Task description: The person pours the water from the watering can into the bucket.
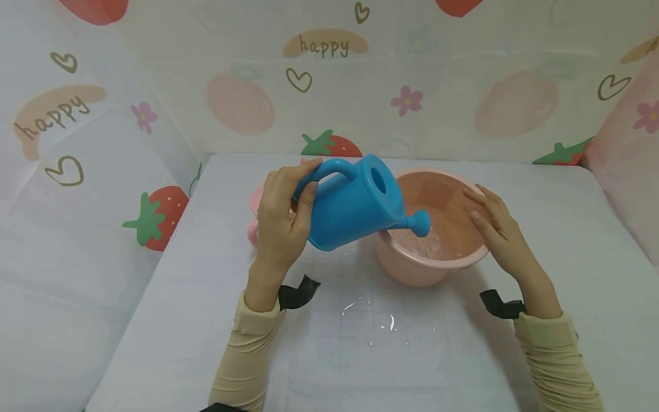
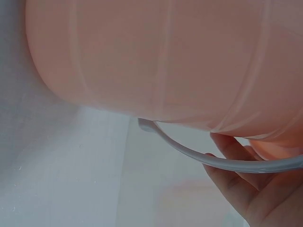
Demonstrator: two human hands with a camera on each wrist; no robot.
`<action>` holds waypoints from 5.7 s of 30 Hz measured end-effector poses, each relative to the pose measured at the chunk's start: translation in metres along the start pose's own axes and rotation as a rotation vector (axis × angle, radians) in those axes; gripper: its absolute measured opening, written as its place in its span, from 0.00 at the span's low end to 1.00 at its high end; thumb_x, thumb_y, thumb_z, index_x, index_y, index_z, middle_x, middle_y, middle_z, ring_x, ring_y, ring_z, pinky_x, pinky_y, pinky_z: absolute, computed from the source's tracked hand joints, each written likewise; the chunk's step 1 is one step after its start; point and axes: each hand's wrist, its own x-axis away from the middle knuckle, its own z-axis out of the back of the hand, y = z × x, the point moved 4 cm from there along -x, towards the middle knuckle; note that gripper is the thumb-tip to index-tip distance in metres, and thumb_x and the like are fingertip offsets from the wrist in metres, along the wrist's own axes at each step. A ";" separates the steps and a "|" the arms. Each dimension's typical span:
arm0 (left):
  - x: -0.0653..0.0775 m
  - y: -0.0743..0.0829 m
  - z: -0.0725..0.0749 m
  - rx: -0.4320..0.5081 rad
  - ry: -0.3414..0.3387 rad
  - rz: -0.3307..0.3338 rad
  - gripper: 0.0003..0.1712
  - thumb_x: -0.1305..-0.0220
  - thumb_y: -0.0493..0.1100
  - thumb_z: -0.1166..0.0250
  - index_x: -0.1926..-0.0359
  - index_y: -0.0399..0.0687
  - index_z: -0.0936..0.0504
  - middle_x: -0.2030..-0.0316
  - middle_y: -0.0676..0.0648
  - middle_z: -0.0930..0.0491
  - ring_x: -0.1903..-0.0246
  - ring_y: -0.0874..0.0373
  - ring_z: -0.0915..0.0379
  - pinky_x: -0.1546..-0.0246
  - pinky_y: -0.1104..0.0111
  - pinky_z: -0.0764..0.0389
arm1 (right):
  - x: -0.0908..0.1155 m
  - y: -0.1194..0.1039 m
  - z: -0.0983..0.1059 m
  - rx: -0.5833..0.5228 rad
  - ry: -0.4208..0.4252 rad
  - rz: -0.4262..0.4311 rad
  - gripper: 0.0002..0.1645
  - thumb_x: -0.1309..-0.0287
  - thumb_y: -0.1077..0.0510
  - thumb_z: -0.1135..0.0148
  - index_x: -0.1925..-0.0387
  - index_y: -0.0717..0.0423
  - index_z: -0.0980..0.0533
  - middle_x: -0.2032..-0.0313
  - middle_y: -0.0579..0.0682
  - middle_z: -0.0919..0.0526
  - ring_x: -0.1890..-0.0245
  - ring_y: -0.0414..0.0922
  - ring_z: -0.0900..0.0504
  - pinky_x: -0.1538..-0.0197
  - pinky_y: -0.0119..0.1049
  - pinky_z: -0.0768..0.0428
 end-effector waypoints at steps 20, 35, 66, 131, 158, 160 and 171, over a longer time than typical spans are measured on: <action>0.000 0.000 0.001 -0.008 0.002 -0.008 0.16 0.37 0.33 0.43 0.48 0.42 0.24 0.62 0.43 0.22 0.66 0.54 0.36 0.70 0.67 0.36 | 0.000 0.000 0.000 -0.006 -0.001 0.002 0.27 0.32 0.53 0.55 0.33 0.46 0.39 0.30 0.51 0.50 0.30 0.58 0.53 0.41 0.70 0.48; 0.001 -0.002 0.000 -0.007 0.002 -0.007 0.16 0.37 0.33 0.43 0.48 0.42 0.24 0.61 0.43 0.22 0.65 0.54 0.36 0.70 0.67 0.36 | -0.001 -0.001 -0.001 -0.009 0.007 0.004 0.27 0.32 0.53 0.55 0.33 0.47 0.39 0.30 0.52 0.50 0.30 0.58 0.53 0.41 0.70 0.48; 0.001 0.000 -0.001 -0.003 0.015 -0.048 0.16 0.39 0.34 0.41 0.49 0.43 0.23 0.62 0.43 0.21 0.66 0.54 0.35 0.75 0.69 0.35 | -0.001 0.000 -0.002 -0.007 0.009 0.006 0.27 0.32 0.54 0.55 0.33 0.47 0.39 0.30 0.51 0.50 0.30 0.58 0.53 0.41 0.71 0.48; -0.016 0.004 -0.012 -0.011 -0.003 -0.092 0.17 0.38 0.37 0.40 0.48 0.44 0.23 0.60 0.44 0.20 0.61 0.53 0.32 0.67 0.65 0.33 | 0.000 0.000 0.000 0.007 0.004 0.032 0.27 0.33 0.55 0.54 0.33 0.50 0.39 0.30 0.55 0.49 0.31 0.61 0.52 0.42 0.72 0.49; -0.030 0.009 -0.018 -0.027 -0.065 -0.151 0.16 0.37 0.37 0.41 0.48 0.45 0.22 0.60 0.45 0.20 0.62 0.53 0.31 0.63 0.65 0.30 | -0.001 0.004 0.001 -0.003 0.006 0.035 0.27 0.32 0.55 0.54 0.34 0.52 0.39 0.30 0.56 0.49 0.31 0.61 0.53 0.42 0.72 0.49; -0.031 0.010 -0.019 -0.031 -0.072 -0.151 0.15 0.36 0.38 0.42 0.48 0.46 0.22 0.60 0.45 0.20 0.62 0.54 0.31 0.63 0.65 0.30 | -0.001 0.003 0.001 -0.003 0.006 0.032 0.27 0.33 0.54 0.54 0.34 0.50 0.39 0.30 0.55 0.49 0.31 0.60 0.53 0.41 0.71 0.49; -0.035 0.013 -0.021 -0.054 -0.091 -0.152 0.14 0.35 0.41 0.42 0.49 0.48 0.20 0.63 0.46 0.21 0.63 0.54 0.32 0.65 0.66 0.29 | 0.000 0.003 0.001 -0.009 0.005 0.032 0.27 0.32 0.54 0.54 0.33 0.50 0.39 0.30 0.55 0.50 0.31 0.60 0.53 0.42 0.71 0.49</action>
